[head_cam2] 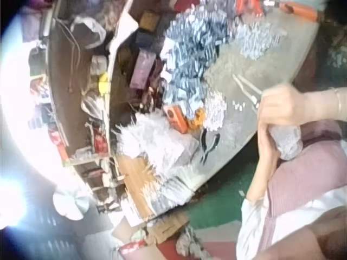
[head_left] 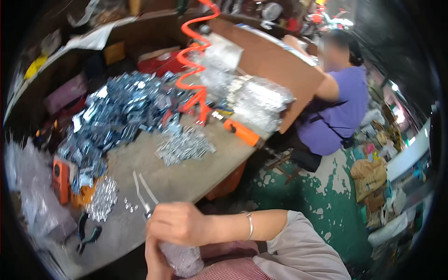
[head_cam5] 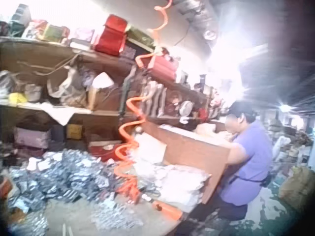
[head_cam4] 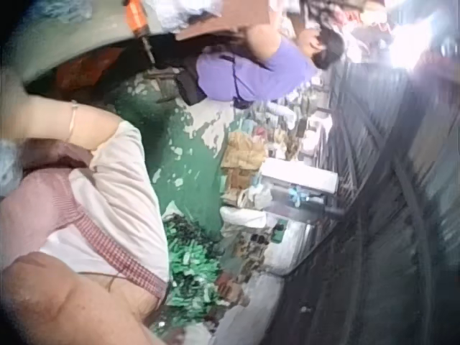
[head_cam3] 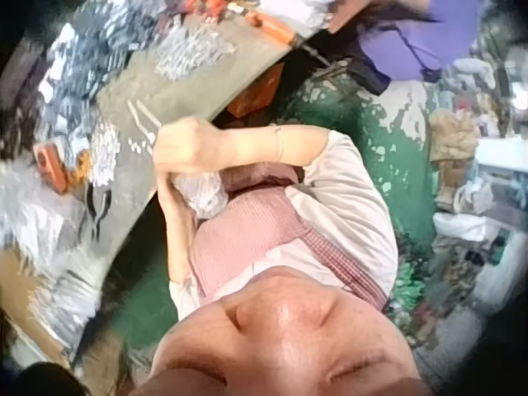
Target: Assembling metal brackets onto electrical components using a power screwdriver at a workbench.
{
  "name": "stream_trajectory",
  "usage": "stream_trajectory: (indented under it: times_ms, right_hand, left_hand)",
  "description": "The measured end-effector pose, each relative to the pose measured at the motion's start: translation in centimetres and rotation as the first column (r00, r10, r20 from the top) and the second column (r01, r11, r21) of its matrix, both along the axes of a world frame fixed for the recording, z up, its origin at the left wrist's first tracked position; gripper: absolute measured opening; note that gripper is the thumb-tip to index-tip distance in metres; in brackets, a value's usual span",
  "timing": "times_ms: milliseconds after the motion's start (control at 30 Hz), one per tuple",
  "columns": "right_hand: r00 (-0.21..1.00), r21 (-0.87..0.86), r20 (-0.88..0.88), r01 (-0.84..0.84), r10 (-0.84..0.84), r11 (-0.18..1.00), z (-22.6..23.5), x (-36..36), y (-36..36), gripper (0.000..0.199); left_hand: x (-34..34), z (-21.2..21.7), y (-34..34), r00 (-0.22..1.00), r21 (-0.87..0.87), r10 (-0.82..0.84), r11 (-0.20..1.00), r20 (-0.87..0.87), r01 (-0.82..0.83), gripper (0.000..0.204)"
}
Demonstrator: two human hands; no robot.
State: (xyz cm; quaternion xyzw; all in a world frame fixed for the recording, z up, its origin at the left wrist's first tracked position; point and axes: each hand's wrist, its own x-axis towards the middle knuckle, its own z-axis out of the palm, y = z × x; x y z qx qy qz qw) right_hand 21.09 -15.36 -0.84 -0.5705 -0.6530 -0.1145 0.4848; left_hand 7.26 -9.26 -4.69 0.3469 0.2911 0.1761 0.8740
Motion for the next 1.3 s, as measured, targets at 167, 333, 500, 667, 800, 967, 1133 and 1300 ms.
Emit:
stream_trajectory:
  times_ms: [167, 333, 500, 667, 800, 967, 1133, 1300]
  right_hand:
    - [0.999, -0.003, -0.051, -0.001, 0.001, 1.000, 0.2, 1.0, -0.4, 0.017]
    - [0.967, -0.084, -0.251, -0.057, 0.034, 0.995, 0.3, 0.7, -0.4, 0.021]
    - [0.986, 0.010, -0.164, -0.005, 0.006, 1.000, 0.2, 0.6, 0.5, 0.024]
    - [1.000, -0.059, -0.006, 0.005, -0.006, 0.998, 0.3, 0.5, 0.3, 0.025]
    - [0.999, -0.141, 0.052, 0.023, -0.016, 0.990, 0.9, 0.9, 0.4, 0.024]
    - [0.997, -0.367, 0.080, 0.048, -0.020, 0.929, 0.9, 1.2, 0.2, 0.052]
    - [0.979, -0.467, -0.142, 0.065, -0.147, 0.882, -3.2, 0.9, 0.2, 0.091]
    - [0.793, -0.467, -0.567, -0.088, -0.221, 0.880, -4.6, 1.6, -0.4, 0.082]
  left_hand:
    - [0.9, 1.2, 0.5, 0.983, 0.103, -0.181, 0.978, -0.016, 0.182, 0.039]
    - [1.2, 1.8, 0.9, 0.972, 0.111, -0.235, 0.967, 0.029, 0.231, 0.057]
    - [0.8, 2.4, 1.5, 0.970, 0.073, -0.239, 0.969, 0.042, 0.236, 0.062]
    - [0.7, 2.0, 1.7, 0.963, 0.035, -0.266, 0.964, 0.046, 0.265, 0.062]
    - [1.2, 2.4, 1.8, 0.965, 0.119, -0.261, 0.959, 0.031, 0.256, 0.061]
    - [2.4, 2.0, 3.8, 0.984, 0.205, -0.174, 0.965, 0.045, 0.162, 0.058]
    - [3.3, 2.9, 5.1, 0.954, 0.879, -0.117, 0.369, -0.278, 0.301, 0.058]
    - [6.3, 3.8, 13.2, 0.885, 0.898, 0.282, -0.138, -0.370, 0.419, 0.017]
